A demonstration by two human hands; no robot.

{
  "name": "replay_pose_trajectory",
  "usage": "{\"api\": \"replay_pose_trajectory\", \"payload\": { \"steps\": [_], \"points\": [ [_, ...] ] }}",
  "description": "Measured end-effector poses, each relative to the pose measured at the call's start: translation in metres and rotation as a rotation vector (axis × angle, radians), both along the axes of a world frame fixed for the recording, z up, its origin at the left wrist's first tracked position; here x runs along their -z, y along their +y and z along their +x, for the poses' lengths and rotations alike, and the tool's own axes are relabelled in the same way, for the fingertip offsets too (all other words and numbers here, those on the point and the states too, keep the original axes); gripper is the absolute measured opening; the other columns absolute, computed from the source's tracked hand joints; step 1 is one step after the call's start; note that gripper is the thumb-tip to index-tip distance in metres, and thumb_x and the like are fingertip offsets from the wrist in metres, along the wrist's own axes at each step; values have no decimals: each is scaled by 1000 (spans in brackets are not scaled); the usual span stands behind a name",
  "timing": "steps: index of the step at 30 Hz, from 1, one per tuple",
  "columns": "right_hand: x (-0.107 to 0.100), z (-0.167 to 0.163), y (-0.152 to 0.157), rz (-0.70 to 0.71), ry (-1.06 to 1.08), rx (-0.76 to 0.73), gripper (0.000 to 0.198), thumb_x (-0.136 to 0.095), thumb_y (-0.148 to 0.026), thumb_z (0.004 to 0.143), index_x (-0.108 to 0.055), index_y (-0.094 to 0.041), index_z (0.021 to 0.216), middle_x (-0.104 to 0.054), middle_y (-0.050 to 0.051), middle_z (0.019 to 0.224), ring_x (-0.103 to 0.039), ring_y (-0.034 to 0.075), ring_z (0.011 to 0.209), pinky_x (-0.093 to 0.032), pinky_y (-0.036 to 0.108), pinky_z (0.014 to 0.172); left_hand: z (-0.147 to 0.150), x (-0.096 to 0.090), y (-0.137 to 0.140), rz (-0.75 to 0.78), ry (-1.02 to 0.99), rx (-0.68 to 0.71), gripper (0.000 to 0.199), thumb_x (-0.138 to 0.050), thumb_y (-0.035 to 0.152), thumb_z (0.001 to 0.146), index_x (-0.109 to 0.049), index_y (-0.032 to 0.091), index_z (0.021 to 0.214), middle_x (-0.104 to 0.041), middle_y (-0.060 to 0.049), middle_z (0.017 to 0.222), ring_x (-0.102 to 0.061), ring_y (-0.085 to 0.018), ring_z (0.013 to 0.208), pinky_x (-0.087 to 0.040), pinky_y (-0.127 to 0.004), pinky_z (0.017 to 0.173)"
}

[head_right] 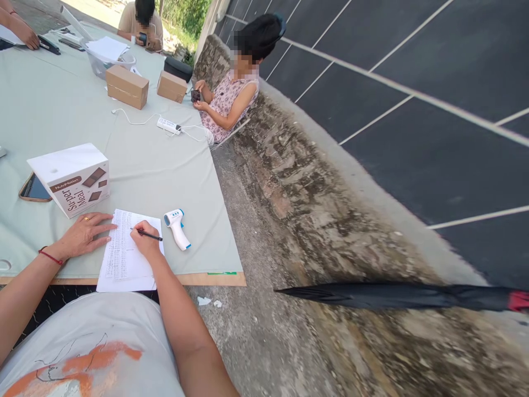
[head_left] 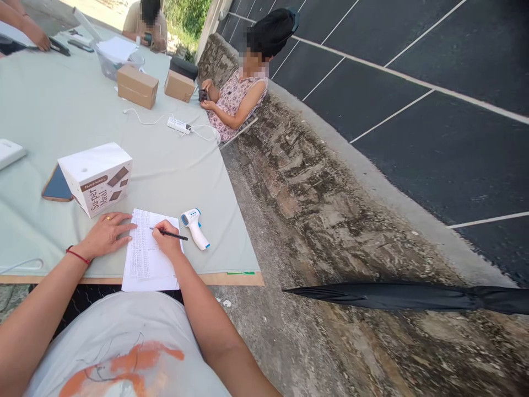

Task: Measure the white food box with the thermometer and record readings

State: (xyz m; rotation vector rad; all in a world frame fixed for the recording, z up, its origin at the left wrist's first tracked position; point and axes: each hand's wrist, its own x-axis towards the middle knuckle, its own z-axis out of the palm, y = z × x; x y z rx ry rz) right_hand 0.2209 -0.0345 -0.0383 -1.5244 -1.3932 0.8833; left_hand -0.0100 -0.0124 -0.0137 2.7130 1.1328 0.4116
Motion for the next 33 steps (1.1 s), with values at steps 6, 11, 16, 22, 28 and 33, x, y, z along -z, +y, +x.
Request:
{"api": "replay_pose_trajectory", "payload": {
  "steps": [6,11,16,22,28,33],
  "points": [
    [-1,1,-1,24,-12,-15,4,-49,-26,67,-49,-25,64,-57,-5,61,-52,15,61,-44,27,63,0,-1,0,-13,-23,-5,45,-42,52,97,-67,28,125,-59,-12,136,-54,-34,122,-43,-55,100],
    [-2,1,0,18,-11,17,4,-50,-26,68,-50,-25,65,-59,-5,62,-53,15,63,-46,28,65,0,-1,0,-7,-26,-12,45,-42,53,97,-68,29,125,-60,-12,135,-54,-33,122,-43,-53,99],
    [-2,0,0,5,-5,47,3,-50,-25,67,-49,-25,64,-58,-5,61,-52,15,62,-45,28,65,0,0,0,-11,-25,-14,45,-41,53,97,-68,28,125,-60,-12,135,-54,-34,121,-43,-53,99],
    [-2,0,0,-4,-25,36,4,-51,-23,67,-48,-25,64,-56,-6,61,-52,15,63,-44,27,65,0,1,0,2,-36,-9,47,-40,54,98,-67,27,125,-60,-13,135,-55,-33,121,-43,-53,99],
    [1,1,1,7,-27,18,6,-51,-23,67,-47,-25,63,-56,-6,60,-52,15,62,-44,27,64,0,0,0,-10,-24,-17,46,-41,54,97,-67,28,125,-60,-12,135,-55,-34,121,-44,-54,98],
    [4,2,0,67,-6,150,6,-50,-27,76,-52,-24,71,-61,-2,68,-56,16,68,-48,28,69,0,0,1,8,-53,-25,46,-42,52,96,-67,24,123,-61,-13,132,-57,-33,119,-46,-53,97]
  ]
}}
